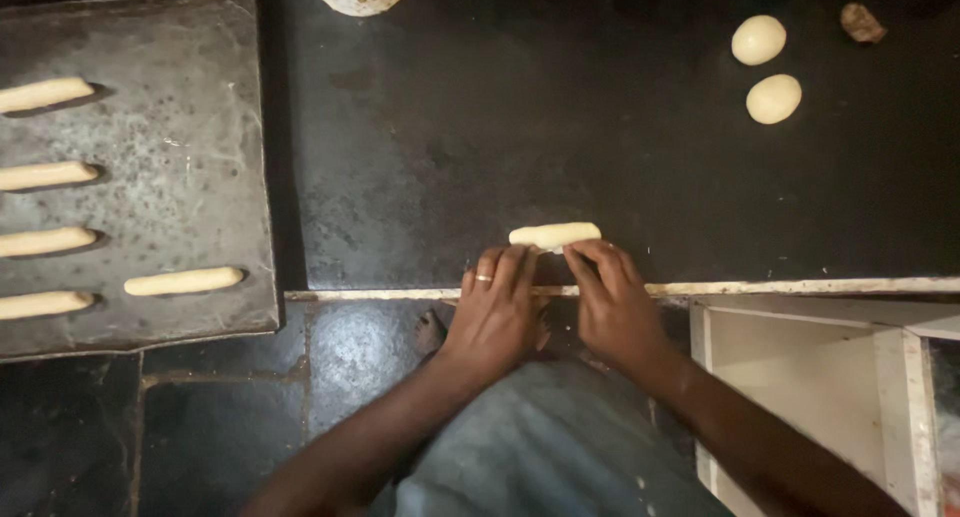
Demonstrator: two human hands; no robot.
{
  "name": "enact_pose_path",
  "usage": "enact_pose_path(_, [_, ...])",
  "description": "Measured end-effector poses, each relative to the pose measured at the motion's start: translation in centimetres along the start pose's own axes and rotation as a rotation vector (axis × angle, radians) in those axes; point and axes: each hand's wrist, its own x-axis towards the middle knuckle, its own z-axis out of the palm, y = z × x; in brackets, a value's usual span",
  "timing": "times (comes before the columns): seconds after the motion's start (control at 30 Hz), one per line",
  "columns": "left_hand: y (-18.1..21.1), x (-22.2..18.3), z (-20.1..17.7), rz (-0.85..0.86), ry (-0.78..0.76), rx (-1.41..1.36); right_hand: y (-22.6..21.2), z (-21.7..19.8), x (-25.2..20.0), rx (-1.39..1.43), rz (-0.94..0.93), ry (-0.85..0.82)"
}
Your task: The person shapes dough balls into elongated rolls by hand on a dark work surface and places them onto a metal baking tray.
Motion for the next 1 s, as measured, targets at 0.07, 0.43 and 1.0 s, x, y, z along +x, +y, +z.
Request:
enact_pose_path(0.07, [0.2, 0.5, 0.0, 0.017, -0.016, 0.047, -0.4, -0.4, 0.6, 0.008, 0.014, -0.019])
enact_pose_path(0.43, [1.3, 0.5, 1.0, 0.193, -0.044, 0.328, -1.6, 0.1, 0.3, -0.197, -0.060, -0.087])
enact_pose_path(1.0, [-0.3, 4.8, 0.1, 0.111, 0.217, -0.006, 1.0, -0.5, 6.4, -0.102, -0.026, -0.139])
